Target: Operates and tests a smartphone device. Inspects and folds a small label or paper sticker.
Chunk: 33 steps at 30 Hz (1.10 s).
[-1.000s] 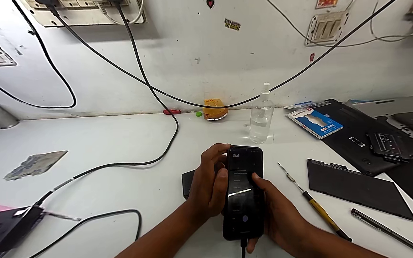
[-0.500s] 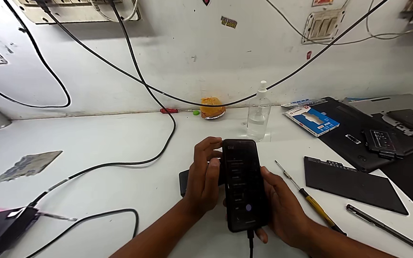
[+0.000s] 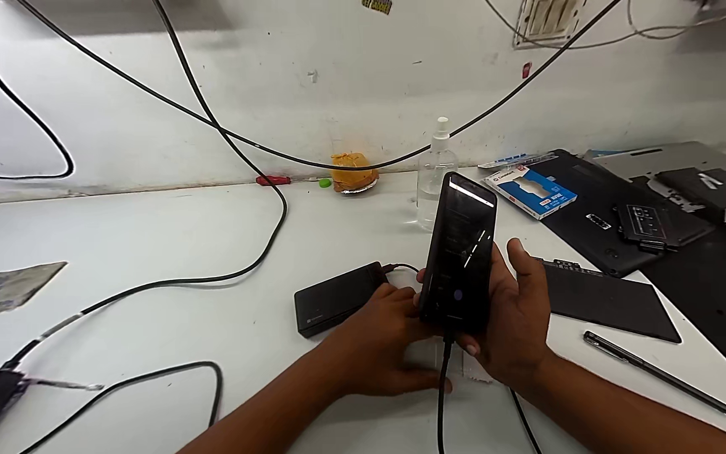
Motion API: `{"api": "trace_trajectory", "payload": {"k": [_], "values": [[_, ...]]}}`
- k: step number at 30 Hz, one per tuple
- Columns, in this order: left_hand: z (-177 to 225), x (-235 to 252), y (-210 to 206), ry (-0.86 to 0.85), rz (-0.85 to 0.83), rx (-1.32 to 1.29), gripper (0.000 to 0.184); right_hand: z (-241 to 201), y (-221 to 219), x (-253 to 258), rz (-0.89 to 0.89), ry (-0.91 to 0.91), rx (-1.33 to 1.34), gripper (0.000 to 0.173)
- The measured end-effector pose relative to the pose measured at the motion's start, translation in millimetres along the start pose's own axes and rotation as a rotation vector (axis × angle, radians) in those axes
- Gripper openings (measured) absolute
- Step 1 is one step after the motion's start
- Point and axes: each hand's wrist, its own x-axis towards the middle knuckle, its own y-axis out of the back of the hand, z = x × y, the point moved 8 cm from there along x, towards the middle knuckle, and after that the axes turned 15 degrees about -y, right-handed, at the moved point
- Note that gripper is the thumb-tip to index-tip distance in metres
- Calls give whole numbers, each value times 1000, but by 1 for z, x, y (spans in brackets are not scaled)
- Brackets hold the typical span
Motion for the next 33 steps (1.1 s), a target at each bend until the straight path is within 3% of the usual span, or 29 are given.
{"api": "trace_trajectory", "payload": {"k": [5, 9, 14, 19, 21, 24, 27, 33], "values": [[-4, -1, -5, 49, -68, -47, 33, 5, 0, 2, 5, -54, 0, 72], [-2, 0, 6, -1, 6, 62, 20, 5, -2, 1, -19, -30, 1, 68], [-4, -1, 8, 22, 14, 99, 38, 6, -4, -1, -20, -14, -4, 64], [-6, -3, 1, 60, -25, 78, 30, 10, -2, 2, 7, -36, -25, 46], [-10, -5, 7, 111, -12, 63, 34, 14, -4, 3, -19, -82, -26, 45], [-19, -8, 21, 205, 53, 87, 52, 20, -9, 4, -89, -141, -10, 52], [-26, -13, 38, 192, 172, 174, 61, 23, -13, 4, -137, -175, -24, 60], [-59, -36, 61, 392, 433, 235, 36, 26, -15, 5, -141, -203, -72, 63]]}}
